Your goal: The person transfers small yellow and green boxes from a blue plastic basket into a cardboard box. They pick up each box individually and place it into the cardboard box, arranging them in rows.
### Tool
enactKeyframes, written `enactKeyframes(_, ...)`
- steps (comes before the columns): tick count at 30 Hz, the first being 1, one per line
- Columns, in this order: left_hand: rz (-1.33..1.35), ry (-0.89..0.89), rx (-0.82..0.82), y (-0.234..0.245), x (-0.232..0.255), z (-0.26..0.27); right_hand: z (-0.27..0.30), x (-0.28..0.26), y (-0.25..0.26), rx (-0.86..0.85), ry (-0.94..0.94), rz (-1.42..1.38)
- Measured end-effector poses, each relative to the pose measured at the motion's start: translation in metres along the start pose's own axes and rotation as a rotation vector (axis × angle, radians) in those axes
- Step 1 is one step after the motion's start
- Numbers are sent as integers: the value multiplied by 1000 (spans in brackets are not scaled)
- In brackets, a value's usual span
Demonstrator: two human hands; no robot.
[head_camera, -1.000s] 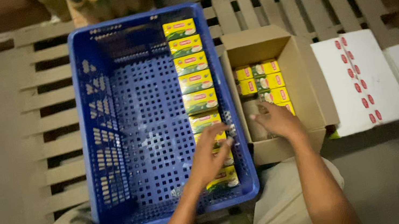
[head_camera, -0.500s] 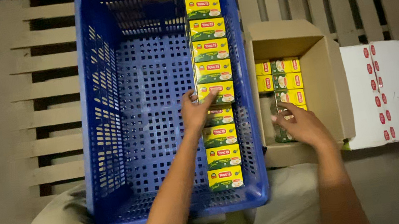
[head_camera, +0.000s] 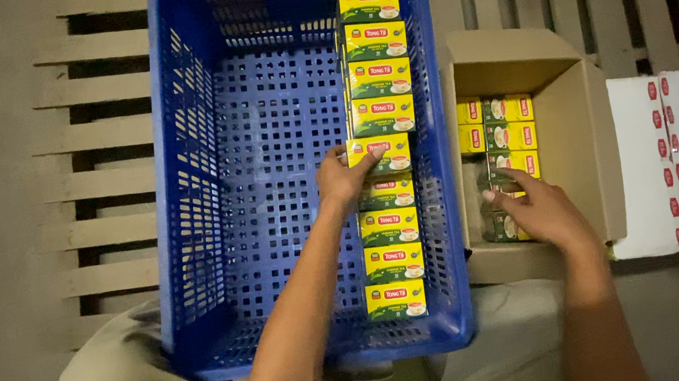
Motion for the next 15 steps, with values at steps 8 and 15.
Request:
enactKeyframes(8, 166, 78, 27, 24, -27, 1, 8, 8, 9, 18, -29, -70)
enactKeyframes(15, 343, -160, 131, 59, -8, 36, 8, 15, 9, 18, 34, -110)
Point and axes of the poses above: each hand's wrist, its own z-axis away from the middle knuckle, its own y-axis out of the back of the hand, x = y × z, the point moved 9 cm from there along -z, towards the middle knuckle, and after that the axes turned 2 degrees about z, right-handed, at the moved point
